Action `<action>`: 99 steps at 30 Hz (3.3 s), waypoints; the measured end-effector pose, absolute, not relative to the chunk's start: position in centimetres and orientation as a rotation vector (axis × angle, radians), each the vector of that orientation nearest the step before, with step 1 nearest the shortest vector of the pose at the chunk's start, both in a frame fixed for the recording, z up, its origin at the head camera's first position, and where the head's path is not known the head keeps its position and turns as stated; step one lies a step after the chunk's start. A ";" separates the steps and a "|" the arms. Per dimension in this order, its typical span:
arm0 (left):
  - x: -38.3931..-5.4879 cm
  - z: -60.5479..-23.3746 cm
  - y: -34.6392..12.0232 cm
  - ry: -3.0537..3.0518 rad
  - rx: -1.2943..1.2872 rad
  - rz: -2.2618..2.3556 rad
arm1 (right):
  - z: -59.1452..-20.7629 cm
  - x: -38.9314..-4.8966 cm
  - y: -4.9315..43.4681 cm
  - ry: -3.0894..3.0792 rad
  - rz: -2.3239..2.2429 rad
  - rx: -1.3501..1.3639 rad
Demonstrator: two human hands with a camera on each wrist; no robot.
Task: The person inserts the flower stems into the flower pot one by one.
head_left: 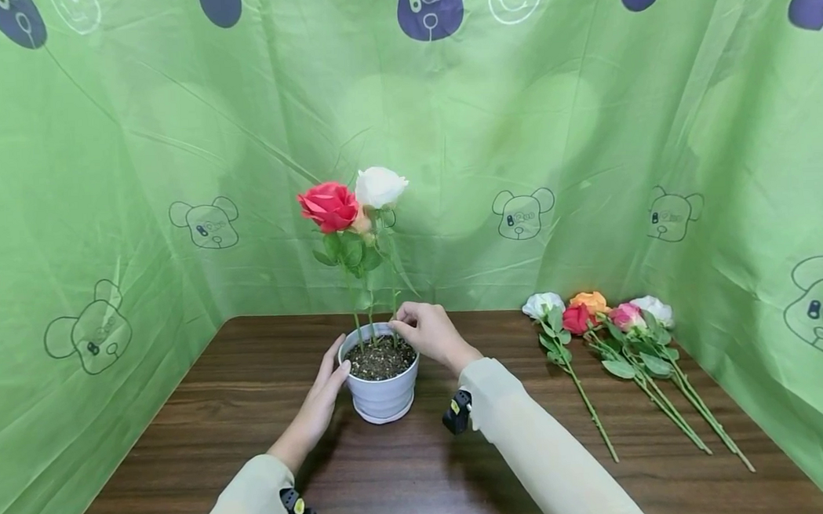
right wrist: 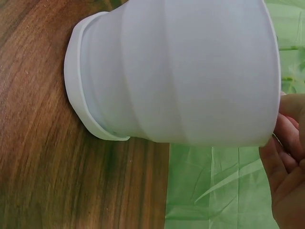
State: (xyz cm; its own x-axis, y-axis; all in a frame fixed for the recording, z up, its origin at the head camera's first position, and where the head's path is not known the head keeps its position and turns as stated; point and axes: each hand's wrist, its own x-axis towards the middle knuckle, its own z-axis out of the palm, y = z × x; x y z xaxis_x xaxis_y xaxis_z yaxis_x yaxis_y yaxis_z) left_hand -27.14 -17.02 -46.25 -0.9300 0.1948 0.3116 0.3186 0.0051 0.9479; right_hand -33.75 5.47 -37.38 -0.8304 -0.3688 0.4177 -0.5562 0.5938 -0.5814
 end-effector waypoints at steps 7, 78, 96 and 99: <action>-27.2 -46.2 -17.0 -2.164 -0.548 -2.077 | -37.3 -33.6 5.5 -2.572 1.049 0.784; -26.7 -46.4 -17.0 -2.179 -0.514 -2.067 | -37.2 -31.7 12.0 -2.601 1.077 0.848; -26.8 -45.8 -16.8 -2.161 -0.557 -2.073 | -39.6 -30.2 19.8 -2.689 0.976 0.784; -26.8 -45.8 -16.8 -2.165 -0.551 -2.063 | -40.1 -30.1 21.3 -2.705 0.966 0.748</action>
